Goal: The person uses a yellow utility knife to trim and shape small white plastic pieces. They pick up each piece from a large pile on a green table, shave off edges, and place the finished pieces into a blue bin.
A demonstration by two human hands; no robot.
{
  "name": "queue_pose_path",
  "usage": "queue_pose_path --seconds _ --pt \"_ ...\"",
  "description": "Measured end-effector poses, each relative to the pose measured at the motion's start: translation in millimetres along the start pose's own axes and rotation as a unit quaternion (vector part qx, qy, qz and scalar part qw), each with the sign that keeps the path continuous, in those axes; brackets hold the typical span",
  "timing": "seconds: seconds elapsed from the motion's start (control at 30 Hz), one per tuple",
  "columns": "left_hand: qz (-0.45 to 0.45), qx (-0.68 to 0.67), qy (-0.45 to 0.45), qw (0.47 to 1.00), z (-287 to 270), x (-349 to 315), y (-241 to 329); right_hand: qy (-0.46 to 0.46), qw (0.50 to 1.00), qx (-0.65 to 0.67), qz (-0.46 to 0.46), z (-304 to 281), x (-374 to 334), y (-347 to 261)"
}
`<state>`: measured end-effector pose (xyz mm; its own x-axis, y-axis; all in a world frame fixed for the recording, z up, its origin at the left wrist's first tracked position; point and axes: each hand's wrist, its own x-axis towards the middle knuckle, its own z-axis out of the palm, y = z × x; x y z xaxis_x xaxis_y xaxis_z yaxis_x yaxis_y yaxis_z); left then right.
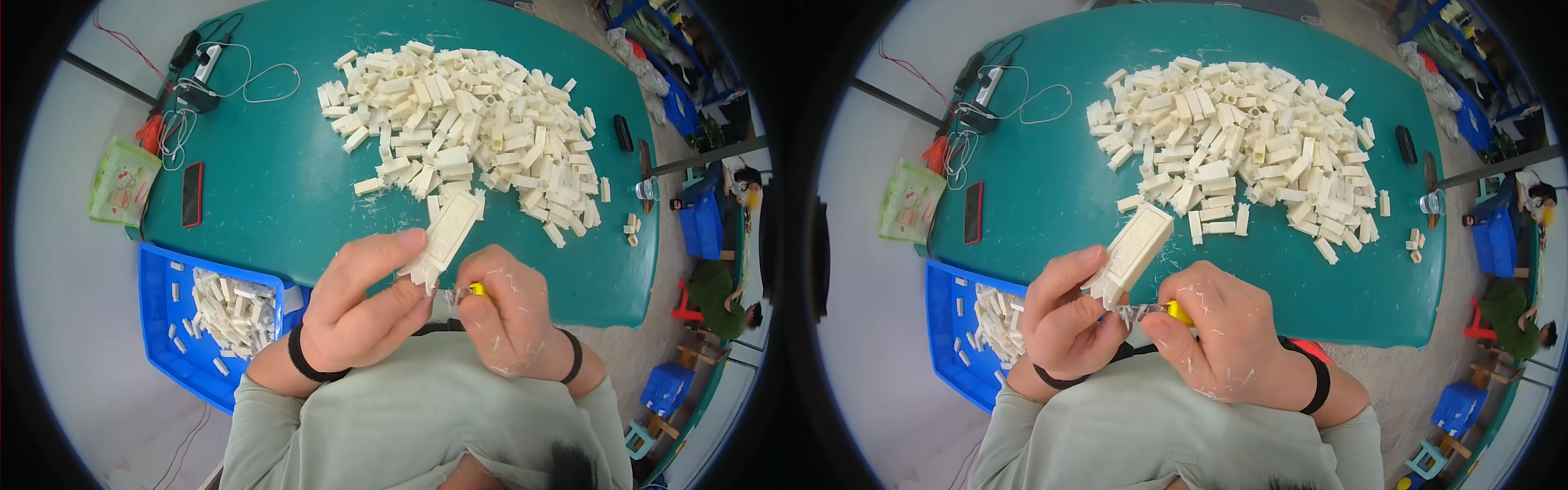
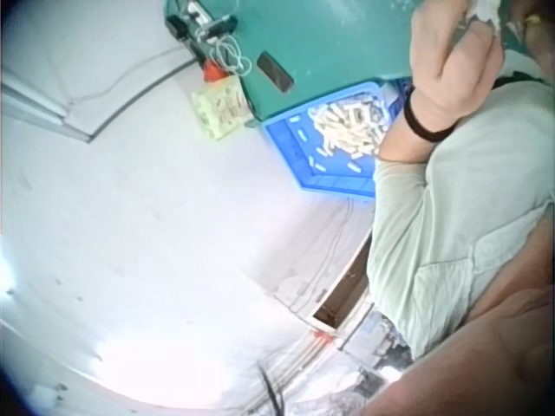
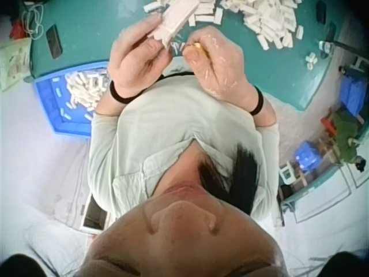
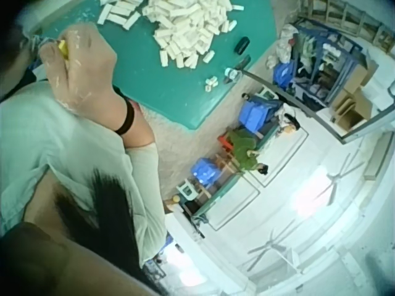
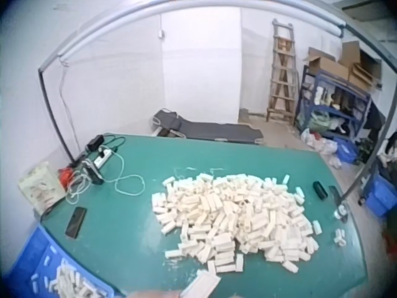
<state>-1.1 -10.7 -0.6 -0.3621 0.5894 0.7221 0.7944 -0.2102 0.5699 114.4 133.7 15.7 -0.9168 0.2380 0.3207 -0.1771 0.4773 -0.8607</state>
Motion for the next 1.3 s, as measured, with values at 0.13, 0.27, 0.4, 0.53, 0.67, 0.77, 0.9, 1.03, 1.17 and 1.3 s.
queue_pose_path --seconds 0.13,0.27,0.4,0.53,0.67,0.77,0.9,1.03,1.17,1.3 --pt "0.049 0.034 -0.008 0.998 0 -2 -4 -0.003 1.000 -0.003 -0.001 1 3 -2" --pt "0.070 0.056 -0.006 0.996 1 -1 -5 -0.004 1.000 -0.009 0.000 2 4 -1" --pt "0.085 0.079 -0.014 0.993 -1 0 -7 -0.009 1.000 -0.010 0.009 1 5 -2" --pt "0.098 0.107 -0.017 0.989 -2 1 -7 -0.005 1.000 -0.030 -0.001 3 5 2" --pt "0.097 0.108 -0.021 0.989 -2 -1 -8 0.014 0.998 -0.067 -0.013 3 5 4" --pt "0.097 0.101 -0.019 0.990 -1 -3 -9 0.017 0.995 -0.095 -0.005 3 6 4" --pt "0.049 0.044 -0.011 0.998 -2 -4 -9 -0.003 0.999 -0.044 0.006 1 4 4" --pt "-0.054 -0.079 0.042 0.995 3 -11 -7 0.031 0.979 0.145 0.141 -3 4 6" --pt "-0.060 -0.110 0.008 0.992 5 -17 -12 0.089 0.933 0.263 0.229 5 5 8" --pt "-0.076 -0.014 -0.022 0.997 -10 -21 -16 0.088 0.965 0.146 0.199 2 6 6"
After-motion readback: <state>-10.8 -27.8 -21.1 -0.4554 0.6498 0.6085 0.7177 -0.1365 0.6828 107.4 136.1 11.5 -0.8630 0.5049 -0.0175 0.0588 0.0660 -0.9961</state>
